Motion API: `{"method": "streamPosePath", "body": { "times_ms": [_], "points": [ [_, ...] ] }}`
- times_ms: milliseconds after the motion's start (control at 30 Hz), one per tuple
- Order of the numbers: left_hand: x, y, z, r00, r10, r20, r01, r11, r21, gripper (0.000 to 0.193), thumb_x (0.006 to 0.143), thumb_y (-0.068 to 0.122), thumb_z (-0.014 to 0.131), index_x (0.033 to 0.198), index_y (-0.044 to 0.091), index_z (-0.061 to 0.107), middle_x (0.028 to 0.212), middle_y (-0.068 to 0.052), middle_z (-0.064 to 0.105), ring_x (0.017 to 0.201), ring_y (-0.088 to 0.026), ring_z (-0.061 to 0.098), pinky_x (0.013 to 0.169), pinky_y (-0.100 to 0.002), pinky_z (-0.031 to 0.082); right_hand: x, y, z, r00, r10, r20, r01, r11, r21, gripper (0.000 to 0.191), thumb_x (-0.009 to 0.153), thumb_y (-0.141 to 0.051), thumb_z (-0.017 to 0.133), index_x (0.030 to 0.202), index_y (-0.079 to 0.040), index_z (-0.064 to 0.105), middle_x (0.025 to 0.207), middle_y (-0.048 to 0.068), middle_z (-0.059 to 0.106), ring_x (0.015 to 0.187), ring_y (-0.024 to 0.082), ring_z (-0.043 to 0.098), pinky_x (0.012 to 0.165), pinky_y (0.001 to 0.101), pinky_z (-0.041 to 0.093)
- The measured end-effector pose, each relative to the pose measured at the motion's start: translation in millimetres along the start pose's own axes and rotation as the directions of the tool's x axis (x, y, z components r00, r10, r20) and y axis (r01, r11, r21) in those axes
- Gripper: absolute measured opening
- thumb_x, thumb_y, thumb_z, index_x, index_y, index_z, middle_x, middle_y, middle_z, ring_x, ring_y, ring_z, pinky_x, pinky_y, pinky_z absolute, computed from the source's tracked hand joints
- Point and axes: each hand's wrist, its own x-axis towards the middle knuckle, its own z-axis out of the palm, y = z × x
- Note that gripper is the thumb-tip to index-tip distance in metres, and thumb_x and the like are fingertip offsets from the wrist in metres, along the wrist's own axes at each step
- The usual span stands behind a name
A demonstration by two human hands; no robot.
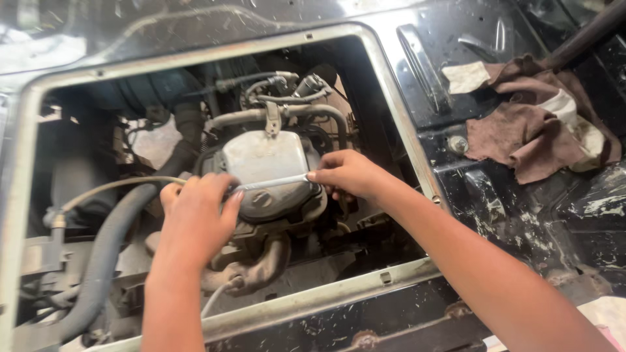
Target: The person uses a wrench to tighten bolts on a car engine component, specifically the valve cover. They repeatedly adjust the wrench and apply force to secure the bolts in place.
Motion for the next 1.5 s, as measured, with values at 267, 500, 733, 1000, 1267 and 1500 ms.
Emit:
{"method": "streamPosePath", "body": {
  "times_ms": [267, 500, 733, 1000, 1267, 1500],
  "points": [
    [-40, 24, -11, 0.997, -0.079, -0.027, 0.082, 0.987, 0.135, 0.018, 0.087, 0.022, 0.071, 0.087, 0.006, 0.065, 0.085, -0.010, 0.066, 0.085, -0.029, 0.065, 0.074, -0.041, 0.051, 3, 2, 1, 1.000, 0.018, -0.024, -0.018, 1.000, -0.002, 0.025, 0.091, -0.028, 0.073, 0.088, -0.004, 0.071, 0.066, 0.001, 0.063, 0.054, 0.009, 0.058, 0.044, 0.0250, 0.041],
    [-79, 92, 1, 0.955, -0.215, 0.203, 0.182, 0.969, 0.169, 0.013, 0.098, 0.018, 0.064, 0.105, 0.008, 0.066, 0.076, -0.009, 0.064, 0.067, -0.026, 0.067, 0.059, -0.039, 0.055, 1, 3, -1, 0.999, 0.001, -0.046, 0.002, 0.998, 0.058, 0.023, 0.092, -0.027, 0.073, 0.093, -0.004, 0.070, 0.069, 0.002, 0.064, 0.055, 0.011, 0.058, 0.045, 0.0252, 0.043],
    [-86, 190, 29, 0.980, -0.011, 0.199, 0.029, 0.995, -0.091, 0.036, 0.069, 0.003, 0.070, 0.105, 0.000, 0.066, 0.083, -0.013, 0.059, 0.073, -0.029, 0.064, 0.057, -0.038, 0.055, -3, -3, -4, 1.000, -0.001, 0.027, -0.005, 0.981, 0.194, 0.022, 0.093, -0.023, 0.069, 0.105, -0.005, 0.069, 0.080, 0.006, 0.072, 0.064, 0.012, 0.066, 0.056, 0.0275, 0.054],
    [-32, 219, 50, 0.872, 0.448, 0.195, -0.354, 0.855, -0.379, 0.010, 0.081, 0.007, 0.072, 0.085, 0.001, 0.065, 0.086, -0.014, 0.063, 0.086, -0.031, 0.066, 0.071, -0.040, 0.055, -1, -2, -13, 0.990, 0.011, 0.142, -0.043, 0.974, 0.223, 0.026, 0.095, -0.019, 0.064, 0.111, 0.000, 0.072, 0.089, 0.012, 0.077, 0.073, 0.017, 0.074, 0.062, 0.0283, 0.059],
    [8, 144, 32, 0.872, 0.092, 0.480, 0.319, 0.637, -0.702, 0.027, 0.089, 0.027, 0.070, 0.093, 0.001, 0.075, 0.082, -0.018, 0.074, 0.074, -0.027, 0.070, 0.071, -0.040, 0.054, 9, 8, -16, 0.983, -0.046, 0.175, -0.011, 0.950, 0.311, 0.024, 0.093, -0.014, 0.068, 0.110, 0.003, 0.070, 0.087, 0.014, 0.075, 0.072, 0.019, 0.073, 0.064, 0.0305, 0.060],
    [14, 139, 52, 0.783, -0.162, 0.601, 0.540, 0.657, -0.526, 0.032, 0.090, 0.031, 0.069, 0.085, 0.000, 0.074, 0.069, -0.014, 0.070, 0.062, -0.021, 0.067, 0.062, -0.035, 0.051, 10, 8, -16, 0.987, -0.143, 0.067, 0.136, 0.986, 0.100, 0.023, 0.089, -0.016, 0.072, 0.105, 0.000, 0.077, 0.087, 0.011, 0.076, 0.074, 0.015, 0.070, 0.067, 0.0287, 0.057]
  ]
}}
